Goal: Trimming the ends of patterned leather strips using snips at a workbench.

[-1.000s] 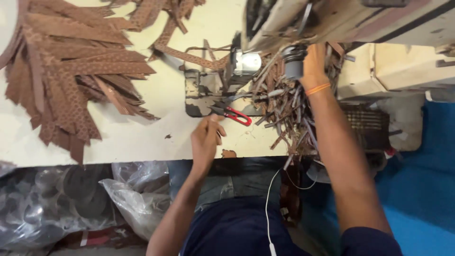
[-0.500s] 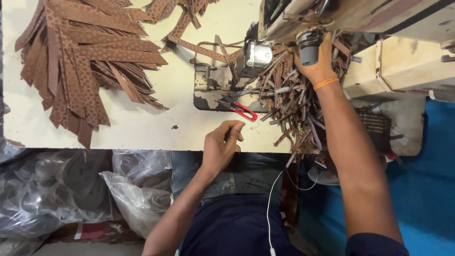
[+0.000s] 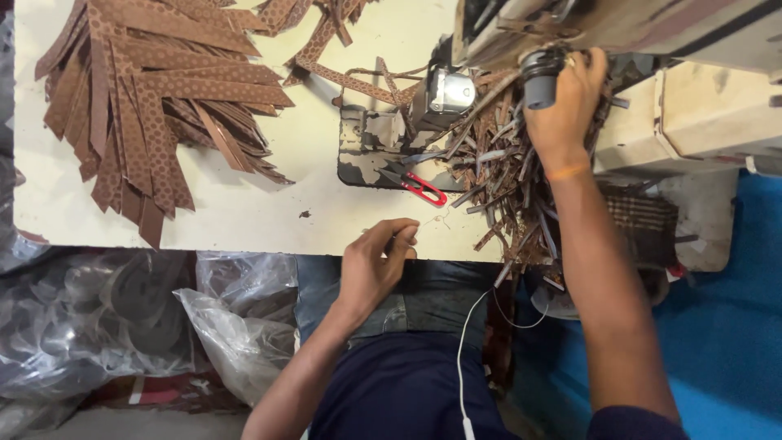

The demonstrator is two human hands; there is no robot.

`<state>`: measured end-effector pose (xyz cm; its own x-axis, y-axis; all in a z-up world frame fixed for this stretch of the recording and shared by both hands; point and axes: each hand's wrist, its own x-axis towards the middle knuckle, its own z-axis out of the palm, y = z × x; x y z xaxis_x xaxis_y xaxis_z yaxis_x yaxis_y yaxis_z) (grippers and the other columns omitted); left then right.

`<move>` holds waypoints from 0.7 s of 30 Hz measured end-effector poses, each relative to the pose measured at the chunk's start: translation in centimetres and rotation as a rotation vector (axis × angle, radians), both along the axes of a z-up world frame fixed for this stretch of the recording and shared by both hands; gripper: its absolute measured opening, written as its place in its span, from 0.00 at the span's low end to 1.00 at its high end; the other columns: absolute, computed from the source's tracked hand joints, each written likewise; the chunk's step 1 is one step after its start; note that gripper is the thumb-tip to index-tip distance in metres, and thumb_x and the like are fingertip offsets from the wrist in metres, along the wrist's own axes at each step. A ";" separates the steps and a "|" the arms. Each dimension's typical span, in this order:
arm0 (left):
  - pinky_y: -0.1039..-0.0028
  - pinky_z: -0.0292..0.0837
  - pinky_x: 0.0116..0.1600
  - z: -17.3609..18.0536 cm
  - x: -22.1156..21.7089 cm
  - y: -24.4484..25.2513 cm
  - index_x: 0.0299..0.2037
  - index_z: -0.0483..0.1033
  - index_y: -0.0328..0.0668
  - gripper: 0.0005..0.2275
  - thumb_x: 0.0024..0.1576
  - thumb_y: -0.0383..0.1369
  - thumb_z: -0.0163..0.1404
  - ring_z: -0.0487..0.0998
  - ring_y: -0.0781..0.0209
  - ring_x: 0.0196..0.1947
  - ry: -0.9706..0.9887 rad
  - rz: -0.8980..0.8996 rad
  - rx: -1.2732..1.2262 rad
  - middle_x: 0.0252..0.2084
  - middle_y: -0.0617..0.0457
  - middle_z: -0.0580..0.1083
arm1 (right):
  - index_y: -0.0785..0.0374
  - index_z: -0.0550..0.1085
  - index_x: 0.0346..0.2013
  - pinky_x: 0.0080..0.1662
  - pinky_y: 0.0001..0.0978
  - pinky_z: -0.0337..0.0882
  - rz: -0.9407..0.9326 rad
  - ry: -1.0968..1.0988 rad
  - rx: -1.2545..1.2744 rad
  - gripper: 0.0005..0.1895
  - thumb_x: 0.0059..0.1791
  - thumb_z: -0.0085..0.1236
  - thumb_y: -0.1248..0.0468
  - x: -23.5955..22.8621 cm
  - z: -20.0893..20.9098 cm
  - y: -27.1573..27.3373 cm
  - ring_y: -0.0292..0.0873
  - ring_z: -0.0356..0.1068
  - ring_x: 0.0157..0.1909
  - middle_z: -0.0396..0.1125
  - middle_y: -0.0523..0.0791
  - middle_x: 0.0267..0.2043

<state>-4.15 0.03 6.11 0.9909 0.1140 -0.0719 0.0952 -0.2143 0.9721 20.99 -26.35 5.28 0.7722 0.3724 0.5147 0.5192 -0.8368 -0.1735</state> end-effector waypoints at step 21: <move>0.65 0.77 0.39 -0.5 10.8 -6.5 0.42 0.82 0.39 0.12 0.58 0.39 0.56 0.83 0.49 0.33 -0.156 -0.024 0.094 0.34 0.44 0.81 | 0.58 0.81 0.39 0.65 0.44 0.65 0.203 -0.278 -0.048 0.05 0.55 0.68 0.72 -6.7 4.2 0.9 0.45 0.71 0.54 0.74 0.41 0.45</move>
<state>6.68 -6.50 5.60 0.9917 0.0892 0.0925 -0.0612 -0.3052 0.9503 14.25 -25.46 9.46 0.5122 0.5330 0.6734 0.6980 -0.7152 0.0352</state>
